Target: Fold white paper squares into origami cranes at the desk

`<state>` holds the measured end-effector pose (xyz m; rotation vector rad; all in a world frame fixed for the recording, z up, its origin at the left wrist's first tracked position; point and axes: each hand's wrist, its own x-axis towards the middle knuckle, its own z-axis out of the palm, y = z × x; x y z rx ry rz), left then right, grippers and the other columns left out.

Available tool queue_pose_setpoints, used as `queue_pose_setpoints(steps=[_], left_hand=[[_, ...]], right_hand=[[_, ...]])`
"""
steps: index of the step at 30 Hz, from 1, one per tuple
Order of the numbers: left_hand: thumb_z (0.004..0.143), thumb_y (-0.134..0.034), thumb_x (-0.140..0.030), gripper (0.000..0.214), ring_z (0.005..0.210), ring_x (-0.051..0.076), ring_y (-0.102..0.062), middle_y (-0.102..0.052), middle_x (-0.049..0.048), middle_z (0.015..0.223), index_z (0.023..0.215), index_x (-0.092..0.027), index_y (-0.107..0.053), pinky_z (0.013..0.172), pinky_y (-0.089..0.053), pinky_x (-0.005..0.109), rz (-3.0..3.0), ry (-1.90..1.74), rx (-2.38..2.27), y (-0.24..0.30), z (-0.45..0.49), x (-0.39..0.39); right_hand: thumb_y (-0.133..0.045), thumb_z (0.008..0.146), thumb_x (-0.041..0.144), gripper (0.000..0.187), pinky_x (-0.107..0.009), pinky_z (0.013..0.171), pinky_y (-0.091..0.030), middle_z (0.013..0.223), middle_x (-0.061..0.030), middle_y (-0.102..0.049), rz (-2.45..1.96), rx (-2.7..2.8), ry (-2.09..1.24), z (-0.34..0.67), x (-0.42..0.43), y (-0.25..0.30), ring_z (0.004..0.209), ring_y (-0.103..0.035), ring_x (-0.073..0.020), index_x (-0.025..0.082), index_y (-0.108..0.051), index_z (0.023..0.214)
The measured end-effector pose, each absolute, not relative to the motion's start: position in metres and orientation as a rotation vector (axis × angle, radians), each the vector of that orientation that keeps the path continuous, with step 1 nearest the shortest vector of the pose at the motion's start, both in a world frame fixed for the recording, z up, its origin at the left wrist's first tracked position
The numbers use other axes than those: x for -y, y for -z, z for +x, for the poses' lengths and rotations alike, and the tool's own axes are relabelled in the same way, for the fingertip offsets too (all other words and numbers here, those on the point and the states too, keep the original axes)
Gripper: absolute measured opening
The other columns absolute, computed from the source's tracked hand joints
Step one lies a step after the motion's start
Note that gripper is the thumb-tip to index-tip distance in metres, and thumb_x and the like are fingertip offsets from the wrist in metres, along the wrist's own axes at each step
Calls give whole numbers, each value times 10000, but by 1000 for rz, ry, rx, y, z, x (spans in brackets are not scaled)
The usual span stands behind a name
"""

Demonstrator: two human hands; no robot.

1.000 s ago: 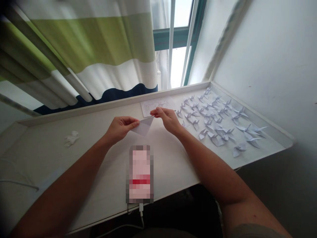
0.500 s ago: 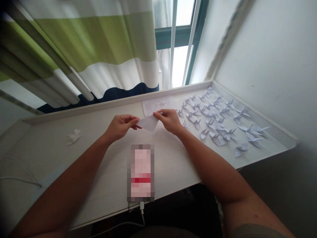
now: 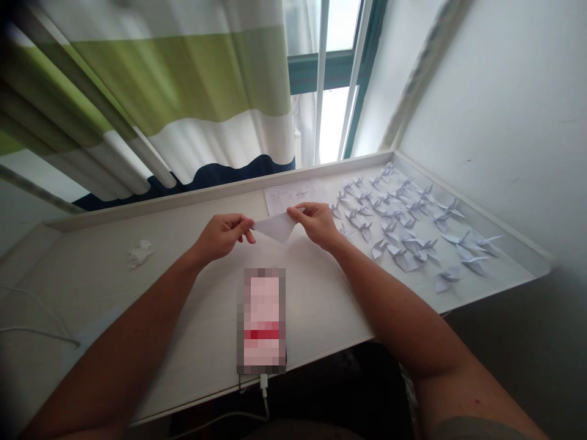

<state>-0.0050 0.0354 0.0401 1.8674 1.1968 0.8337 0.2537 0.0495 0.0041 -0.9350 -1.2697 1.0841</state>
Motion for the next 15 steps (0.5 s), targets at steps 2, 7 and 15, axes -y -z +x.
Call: queue_pose_setpoints(steps=[2,7,15], left_hand=[[960,-659,-581,446,559,155,-576,-798,80,697,812,-174,-766,606,-483,289,1878,-869,-1209,-39,-4,-35],[962,-670,-578,435,514,149,-549,-783,69,675,787,-190,-762,552,-432,283,1826,-1134,-1254,-36,2,-31],[950,-710,-480,325,570,158,-624,-789,54,713,827,-192,-795,592,-471,284,1897,-1206,-1235,-38,11,-20]], right_hand=[[-922,637,726,572,-314,657,-590,715,-38,-750,-936,1261,-1106,254,-49,-4,667,-664,-156,183,-777,745],[-894,699,733,589,-330,683,-651,794,-54,-772,-1001,1223,-1256,252,-47,-5,671,-718,-155,182,-749,846],[-969,636,642,572,-317,683,-640,798,-22,-763,-1002,1191,-1236,249,-49,0,703,-718,-153,191,-692,850]])
